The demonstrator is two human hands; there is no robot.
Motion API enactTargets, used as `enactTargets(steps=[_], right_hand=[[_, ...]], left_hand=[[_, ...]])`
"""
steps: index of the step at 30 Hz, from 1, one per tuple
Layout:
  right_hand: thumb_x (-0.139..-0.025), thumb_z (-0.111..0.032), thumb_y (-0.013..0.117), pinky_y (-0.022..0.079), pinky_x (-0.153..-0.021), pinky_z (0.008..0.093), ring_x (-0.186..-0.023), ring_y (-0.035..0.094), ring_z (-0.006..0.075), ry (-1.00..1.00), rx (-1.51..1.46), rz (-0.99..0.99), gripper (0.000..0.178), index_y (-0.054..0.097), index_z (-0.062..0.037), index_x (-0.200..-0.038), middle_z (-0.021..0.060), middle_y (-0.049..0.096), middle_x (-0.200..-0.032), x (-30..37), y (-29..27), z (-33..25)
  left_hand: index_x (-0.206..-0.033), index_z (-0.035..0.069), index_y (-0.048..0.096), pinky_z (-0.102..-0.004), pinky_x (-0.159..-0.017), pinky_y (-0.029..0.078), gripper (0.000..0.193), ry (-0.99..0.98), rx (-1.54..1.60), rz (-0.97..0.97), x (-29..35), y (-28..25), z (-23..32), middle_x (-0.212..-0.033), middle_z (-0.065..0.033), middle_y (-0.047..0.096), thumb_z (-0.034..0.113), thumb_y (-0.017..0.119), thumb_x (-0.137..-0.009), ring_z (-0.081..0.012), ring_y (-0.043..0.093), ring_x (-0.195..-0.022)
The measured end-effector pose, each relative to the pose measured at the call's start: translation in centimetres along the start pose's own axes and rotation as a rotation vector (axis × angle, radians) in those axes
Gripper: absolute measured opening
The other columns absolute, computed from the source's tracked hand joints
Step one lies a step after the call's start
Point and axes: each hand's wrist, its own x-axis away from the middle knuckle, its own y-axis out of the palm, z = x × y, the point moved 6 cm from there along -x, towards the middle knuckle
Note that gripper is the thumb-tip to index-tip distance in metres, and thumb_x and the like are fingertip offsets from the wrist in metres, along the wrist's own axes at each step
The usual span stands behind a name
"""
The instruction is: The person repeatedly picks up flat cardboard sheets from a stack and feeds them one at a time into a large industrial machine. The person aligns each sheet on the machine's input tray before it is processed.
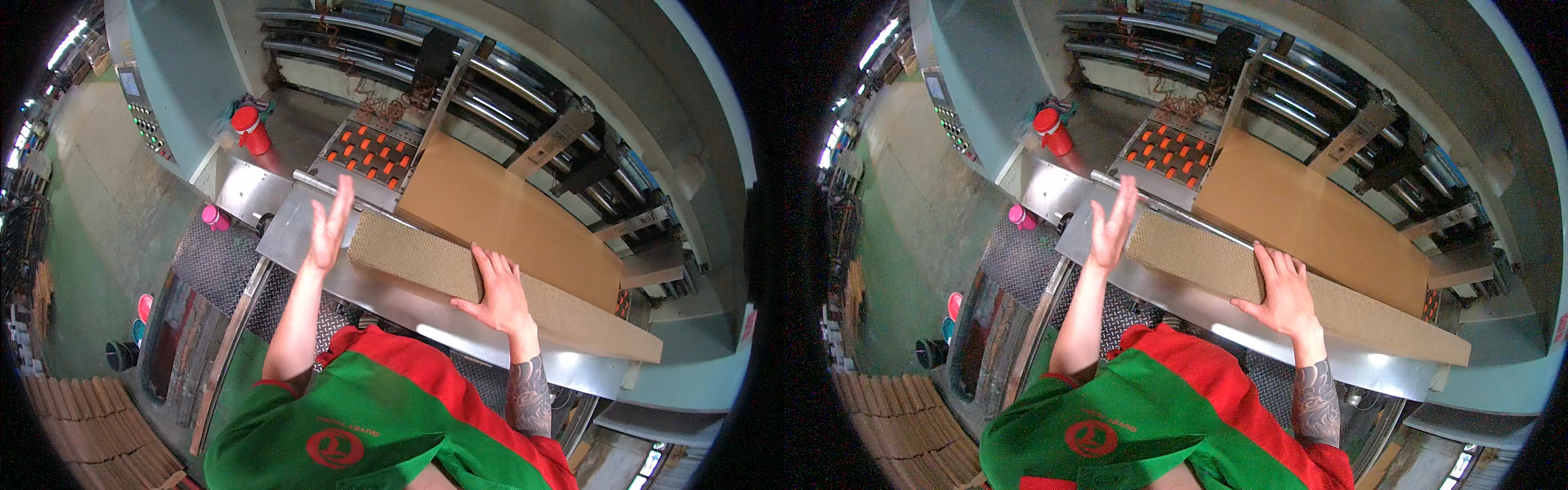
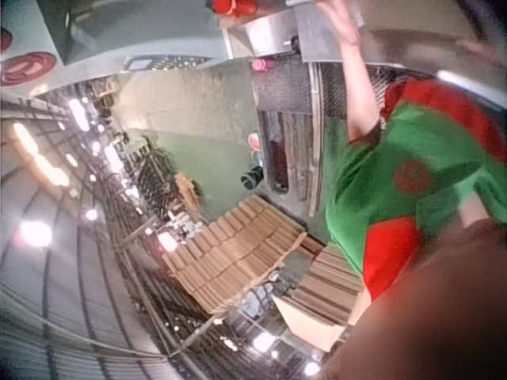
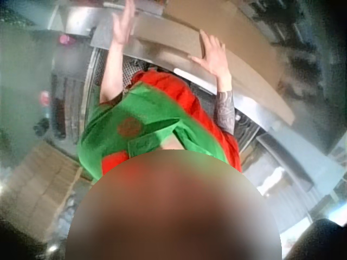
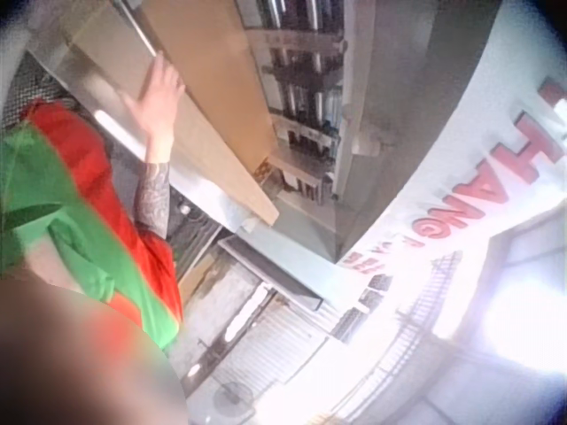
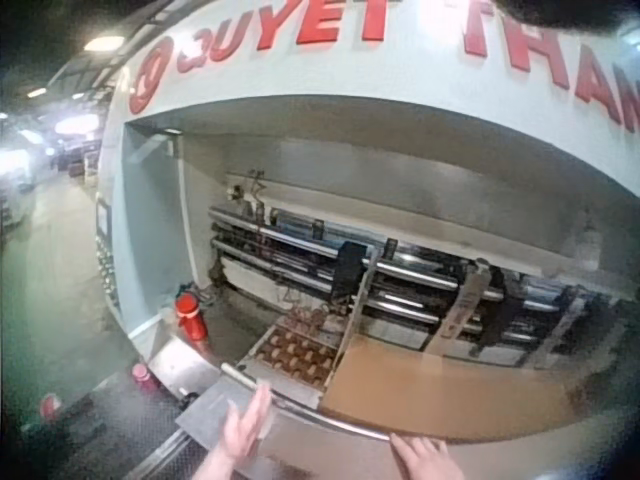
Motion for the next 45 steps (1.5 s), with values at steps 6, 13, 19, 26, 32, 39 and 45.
enactTargets(steps=[6,13,19,26,32,39,45], right_hand=[[-0.076,-0.061,0.083,0.036,-0.119,0.0538,-0.133,0.053,0.0403,0.032,0.017,0.036,0.104,0.045,-0.0029,-0.153,0.0207,0.058,-0.138,-1.1,-0.2,0.6],[-0.078,-0.061,0.082,0.036,-0.119,0.0537,-0.133,0.052,0.043,0.045,0.034,0.027,0.103,0.045,-0.0003,-0.152,0.0216,0.058,-0.137,-1.4,0.1,0.4],[-0.079,-0.061,0.081,0.036,-0.118,0.0533,-0.132,0.052,0.0441,0.016,0.022,0.037,0.104,0.043,0.0019,-0.153,0.0234,0.057,-0.136,-1.3,0.0,0.4],[-0.079,-0.06,0.081,0.036,-0.118,0.0542,-0.132,0.051,0.0456,0.005,-0.002,0.049,0.105,0.042,0.0024,-0.154,0.025,0.056,-0.137,-1.4,0.1,0.7],[-0.08,-0.059,0.08,0.035,-0.12,0.0545,-0.135,0.05,0.0458,0.011,0.003,0.027,0.106,0.04,0.0013,-0.157,0.025,0.054,-0.139,-1.7,0.1,1.0],[-0.081,-0.059,0.079,0.033,-0.121,0.0546,-0.138,0.047,0.0466,-0.001,0.018,0.025,0.106,0.037,0.0013,-0.159,0.0259,0.051,-0.146,-1.6,0.3,0.9],[-0.082,-0.057,0.079,0.032,-0.123,0.0545,-0.141,0.045,0.0472,0.0,0.038,0.026,0.106,0.035,0.0009,-0.16,0.0264,0.05,-0.148,-1.4,0.3,1.0]], left_hand=[[-0.172,0.016,0.007,-0.043,-0.132,-0.003,0.093,0.024,-0.062,-0.133,-0.2,1.8,-1.1,-0.179,-0.0045,0.006,0.078,0.003,-0.103,-0.0243,0.002,-0.165],[-0.171,0.013,0.011,-0.0429,-0.132,-0.002,0.09,0.039,-0.115,-0.164,-0.1,1.9,-1.1,-0.179,-0.0056,0.009,0.073,0.001,-0.105,-0.0232,0.003,-0.165],[-0.17,0.007,0.012,-0.0428,-0.133,-0.002,0.094,0.142,-0.022,-0.049,-0.7,1.0,0.2,-0.179,-0.0091,0.009,0.073,0.001,-0.105,-0.0248,0.005,-0.165],[-0.171,0.009,0.011,-0.0422,-0.132,-0.003,0.093,0.175,0.007,0.033,-1.0,0.5,0.2,-0.179,-0.0095,0.006,0.073,-0.001,-0.104,-0.0259,0.003,-0.165],[-0.171,0.01,0.005,-0.0419,-0.132,-0.006,0.099,0.139,-0.112,-0.05,-0.6,0.9,1.2,-0.179,-0.0092,0.003,0.079,-0.002,-0.101,-0.0249,0.0,-0.165],[-0.17,0.009,0.007,-0.0443,-0.132,-0.007,0.1,0.078,-0.222,-0.168,1.6,2.0,1.3,-0.179,-0.0094,0.001,0.08,-0.001,-0.1,-0.0254,-0.001,-0.165],[-0.17,0.005,0.007,-0.0427,-0.131,-0.008,0.102,0.194,-0.281,0.0,2.3,1.6,1.6,-0.179,-0.0107,0.003,0.08,-0.001,-0.1,-0.0251,-0.001,-0.165]])
